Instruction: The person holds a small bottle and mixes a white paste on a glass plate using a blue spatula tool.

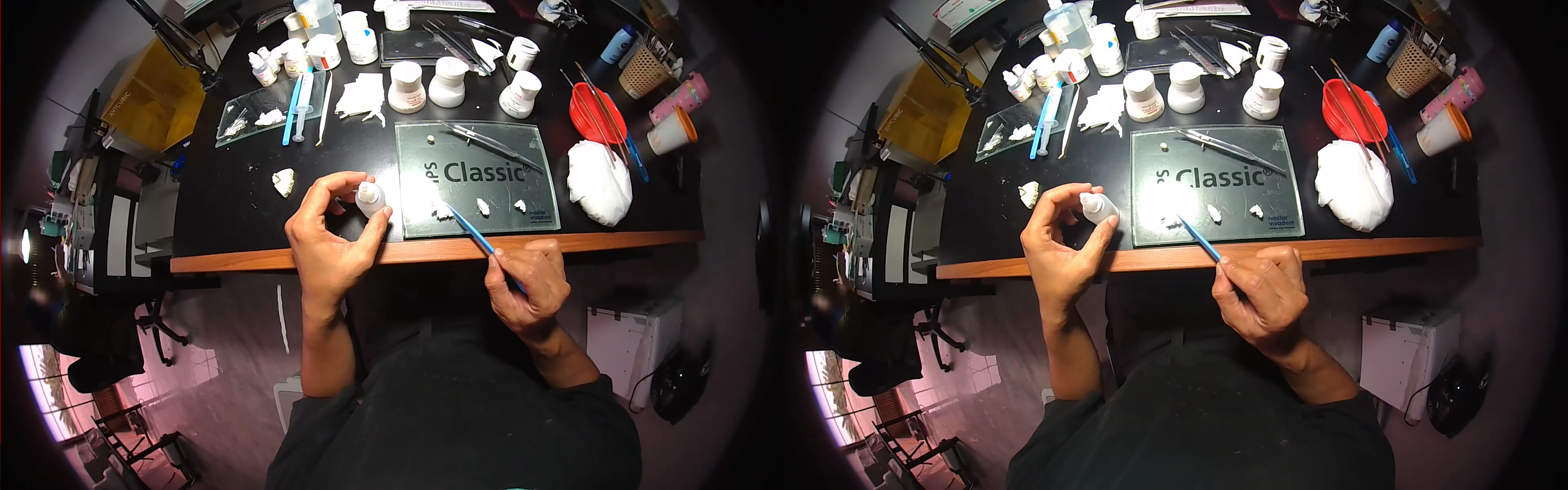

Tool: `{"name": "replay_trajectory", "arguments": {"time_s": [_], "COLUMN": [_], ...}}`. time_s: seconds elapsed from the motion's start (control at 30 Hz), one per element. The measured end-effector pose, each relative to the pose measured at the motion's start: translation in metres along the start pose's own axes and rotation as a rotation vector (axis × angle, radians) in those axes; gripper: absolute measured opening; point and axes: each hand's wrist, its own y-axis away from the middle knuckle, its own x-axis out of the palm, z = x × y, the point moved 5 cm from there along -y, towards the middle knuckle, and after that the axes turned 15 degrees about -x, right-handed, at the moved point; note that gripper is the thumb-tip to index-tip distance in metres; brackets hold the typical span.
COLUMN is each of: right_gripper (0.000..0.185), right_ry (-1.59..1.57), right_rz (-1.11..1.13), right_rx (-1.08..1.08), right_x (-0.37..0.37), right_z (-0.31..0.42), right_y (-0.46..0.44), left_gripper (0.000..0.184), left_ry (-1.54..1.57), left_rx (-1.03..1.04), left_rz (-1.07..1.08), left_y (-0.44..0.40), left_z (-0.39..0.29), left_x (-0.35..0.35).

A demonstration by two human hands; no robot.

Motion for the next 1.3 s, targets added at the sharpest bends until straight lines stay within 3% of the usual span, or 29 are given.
{"name": "replay_trajectory", "arguments": {"time_s": [0.7,0.83,1.0,1.3], "right_gripper": [0.029,0.026,0.019,0.016], "right_ry": [0.104,0.042,0.011,-0.031], "right_rz": [-0.041,-0.027,0.037,0.176], "right_rx": [0.02,0.048,0.107,0.107], "right_x": [-0.017,-0.012,-0.012,-0.007], "right_z": [-0.002,-0.005,-0.028,-0.076], "right_y": [0.015,0.002,-0.021,-0.056], "left_gripper": [0.037,0.043,0.037,0.04], "left_ry": [0.008,-0.053,0.002,-0.051], "left_rx": [0.055,0.031,0.064,0.035], "left_rz": [-0.076,-0.003,-0.083,-0.043], "left_y": [-0.001,0.001,-0.002,0.0], "left_z": [-0.002,-0.004,-0.003,-0.003], "left_x": [0.001,0.0,0.001,0.0]}}
